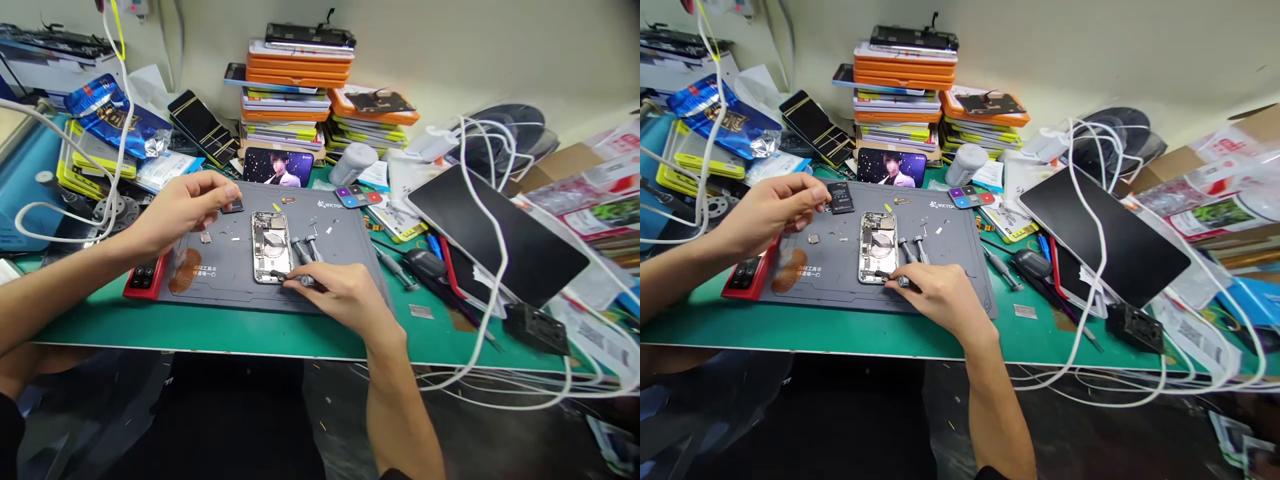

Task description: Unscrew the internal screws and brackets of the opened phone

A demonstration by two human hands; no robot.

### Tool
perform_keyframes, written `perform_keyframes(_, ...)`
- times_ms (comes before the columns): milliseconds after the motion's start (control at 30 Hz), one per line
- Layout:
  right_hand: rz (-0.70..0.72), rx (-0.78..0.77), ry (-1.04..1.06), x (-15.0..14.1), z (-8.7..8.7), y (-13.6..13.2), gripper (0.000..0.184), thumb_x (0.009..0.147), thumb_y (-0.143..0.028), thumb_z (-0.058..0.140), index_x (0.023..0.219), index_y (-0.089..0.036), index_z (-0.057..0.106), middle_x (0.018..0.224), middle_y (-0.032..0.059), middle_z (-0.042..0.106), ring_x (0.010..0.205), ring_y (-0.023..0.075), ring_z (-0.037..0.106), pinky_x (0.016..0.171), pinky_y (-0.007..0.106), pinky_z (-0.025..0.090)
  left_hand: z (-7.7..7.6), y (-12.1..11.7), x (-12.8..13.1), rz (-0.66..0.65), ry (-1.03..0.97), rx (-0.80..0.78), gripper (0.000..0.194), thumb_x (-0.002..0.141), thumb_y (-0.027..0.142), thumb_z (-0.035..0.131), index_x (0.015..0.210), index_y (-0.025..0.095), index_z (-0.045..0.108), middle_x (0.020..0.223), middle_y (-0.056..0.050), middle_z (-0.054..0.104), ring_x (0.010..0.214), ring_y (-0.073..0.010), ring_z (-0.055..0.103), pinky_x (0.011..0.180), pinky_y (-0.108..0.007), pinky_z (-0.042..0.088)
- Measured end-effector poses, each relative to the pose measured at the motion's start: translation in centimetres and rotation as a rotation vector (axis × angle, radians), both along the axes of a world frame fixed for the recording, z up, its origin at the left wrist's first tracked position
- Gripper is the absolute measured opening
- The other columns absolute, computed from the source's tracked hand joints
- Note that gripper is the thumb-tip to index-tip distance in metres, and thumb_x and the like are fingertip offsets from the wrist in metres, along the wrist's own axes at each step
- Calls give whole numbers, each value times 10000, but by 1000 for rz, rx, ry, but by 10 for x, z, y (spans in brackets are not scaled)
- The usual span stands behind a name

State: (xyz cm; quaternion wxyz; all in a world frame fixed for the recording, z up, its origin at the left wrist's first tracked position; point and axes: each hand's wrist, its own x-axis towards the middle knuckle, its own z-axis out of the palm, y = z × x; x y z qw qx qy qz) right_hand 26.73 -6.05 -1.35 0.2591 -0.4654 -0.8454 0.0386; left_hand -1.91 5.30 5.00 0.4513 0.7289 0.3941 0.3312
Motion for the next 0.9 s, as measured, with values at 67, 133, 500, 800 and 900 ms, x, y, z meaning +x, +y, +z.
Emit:
perform_keyframes(67,11,-13,-6,0,0,0,142,1011,-319,638,961,-233,739,876,-23,834,669,109,764,558,253,484,6,7,-7,47,18,58,287,972,475,676,954,190,698,882,-44,698,566,-56,472,483,-211,360)
perform_keyframes(133,15,-4,-9,-1,0,-1,144,1017,-301,627,955,-228,735,865,-22,833,658,112,761,547,253,476,9,9,-13,87,42,111,278,952,466,703,932,188,714,854,-38,701,581,-64,488,493,-212,366)
perform_keyframes(500,-24,-131,31,0,-5,-2,205,994,-389,655,1080,-234,760,997,22,854,718,164,796,650,276,564,-20,-38,-50,85,310,263,279,947,483,729,926,206,759,739,11,726,581,-83,557,565,-224,406)
perform_keyframes(800,-71,-34,-21,4,-12,1,178,978,-209,597,1047,-229,760,939,-6,853,733,148,793,632,241,522,-39,-39,-55,-19,521,560,225,1018,409,656,959,219,759,960,16,787,779,-112,671,733,-224,430)
perform_keyframes(900,-115,93,-64,-6,-10,1,178,971,-181,574,1017,-199,745,891,20,846,701,161,774,577,262,441,-42,-40,-56,-11,529,615,238,1035,411,632,981,216,758,978,11,785,805,-118,688,738,-226,434)
